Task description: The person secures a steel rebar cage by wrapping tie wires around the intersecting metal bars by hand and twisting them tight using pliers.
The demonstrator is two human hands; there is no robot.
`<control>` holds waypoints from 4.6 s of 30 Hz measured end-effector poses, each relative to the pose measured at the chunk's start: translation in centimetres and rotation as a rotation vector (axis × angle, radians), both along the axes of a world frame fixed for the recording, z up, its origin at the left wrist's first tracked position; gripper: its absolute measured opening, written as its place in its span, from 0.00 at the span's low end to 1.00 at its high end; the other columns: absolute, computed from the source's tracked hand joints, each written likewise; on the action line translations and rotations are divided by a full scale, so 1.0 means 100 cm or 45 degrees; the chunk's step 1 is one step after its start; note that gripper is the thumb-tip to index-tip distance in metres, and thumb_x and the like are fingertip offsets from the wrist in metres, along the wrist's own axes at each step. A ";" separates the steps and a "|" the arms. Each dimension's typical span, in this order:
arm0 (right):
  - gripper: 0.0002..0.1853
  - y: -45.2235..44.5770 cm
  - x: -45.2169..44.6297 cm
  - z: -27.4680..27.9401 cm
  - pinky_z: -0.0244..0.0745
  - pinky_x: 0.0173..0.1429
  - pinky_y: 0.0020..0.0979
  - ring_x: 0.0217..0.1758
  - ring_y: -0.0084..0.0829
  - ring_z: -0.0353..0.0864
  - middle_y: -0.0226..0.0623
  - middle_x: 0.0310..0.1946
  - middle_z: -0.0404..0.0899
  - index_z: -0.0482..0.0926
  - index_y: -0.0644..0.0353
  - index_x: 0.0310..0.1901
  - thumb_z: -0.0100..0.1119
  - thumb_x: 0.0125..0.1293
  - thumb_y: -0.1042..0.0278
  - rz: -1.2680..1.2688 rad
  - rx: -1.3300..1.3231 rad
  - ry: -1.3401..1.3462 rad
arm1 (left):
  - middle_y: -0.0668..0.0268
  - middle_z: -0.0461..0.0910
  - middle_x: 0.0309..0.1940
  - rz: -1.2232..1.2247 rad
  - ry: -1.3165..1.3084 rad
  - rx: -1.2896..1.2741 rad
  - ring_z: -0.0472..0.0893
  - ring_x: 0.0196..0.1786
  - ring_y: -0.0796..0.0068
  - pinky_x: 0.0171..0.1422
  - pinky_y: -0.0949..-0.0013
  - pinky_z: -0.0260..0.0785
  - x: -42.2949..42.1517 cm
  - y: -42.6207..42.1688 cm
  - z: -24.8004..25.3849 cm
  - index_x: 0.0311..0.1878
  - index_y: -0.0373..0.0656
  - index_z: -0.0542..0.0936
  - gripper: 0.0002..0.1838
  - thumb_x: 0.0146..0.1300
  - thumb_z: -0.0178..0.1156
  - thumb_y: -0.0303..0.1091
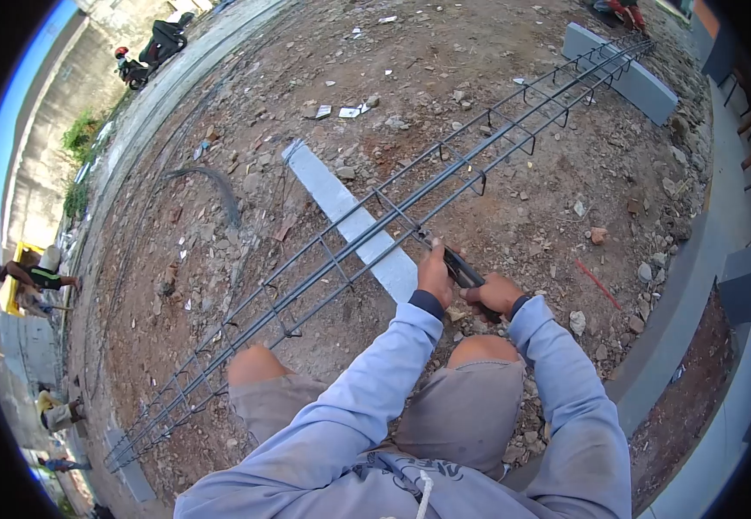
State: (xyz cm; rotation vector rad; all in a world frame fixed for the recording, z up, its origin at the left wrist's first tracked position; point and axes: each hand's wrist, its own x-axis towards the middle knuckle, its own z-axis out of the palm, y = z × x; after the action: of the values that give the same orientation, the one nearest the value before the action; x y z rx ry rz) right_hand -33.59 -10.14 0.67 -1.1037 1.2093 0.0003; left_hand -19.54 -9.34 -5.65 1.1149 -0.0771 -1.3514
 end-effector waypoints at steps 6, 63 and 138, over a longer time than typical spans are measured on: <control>0.15 -0.021 -0.004 0.043 0.75 0.24 0.36 0.21 0.38 0.80 0.43 0.24 0.78 0.74 0.66 0.40 0.62 0.61 0.61 0.063 0.397 0.018 | 0.63 0.76 0.34 -0.188 -0.155 0.330 0.76 0.36 0.69 0.43 0.55 0.70 0.010 -0.012 0.023 0.42 0.38 0.72 0.17 0.66 0.55 0.45; 0.29 0.104 0.279 0.128 0.79 0.41 0.34 0.42 0.31 0.79 0.38 0.43 0.76 0.63 0.56 0.64 0.48 0.57 0.78 0.398 0.056 -0.685 | 0.59 0.80 0.21 0.033 -1.233 0.051 0.81 0.21 0.72 0.25 0.69 0.73 0.352 0.185 0.205 0.28 0.32 0.80 0.11 0.53 0.57 0.32; 0.05 0.142 0.344 0.075 0.67 0.29 0.40 0.23 0.42 0.77 0.43 0.20 0.75 0.71 0.64 0.31 0.49 0.65 0.74 0.347 -1.612 -0.875 | 0.57 0.81 0.21 0.309 -1.969 0.438 0.82 0.26 0.61 0.38 0.58 0.73 0.306 0.191 0.198 0.27 0.39 0.83 0.15 0.58 0.62 0.43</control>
State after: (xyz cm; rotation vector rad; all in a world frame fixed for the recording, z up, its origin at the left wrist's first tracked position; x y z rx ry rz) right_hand 0.81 4.07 8.12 -2.1017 0.3185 -0.9670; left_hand 11.05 9.73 14.16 2.1470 -0.8116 -0.0231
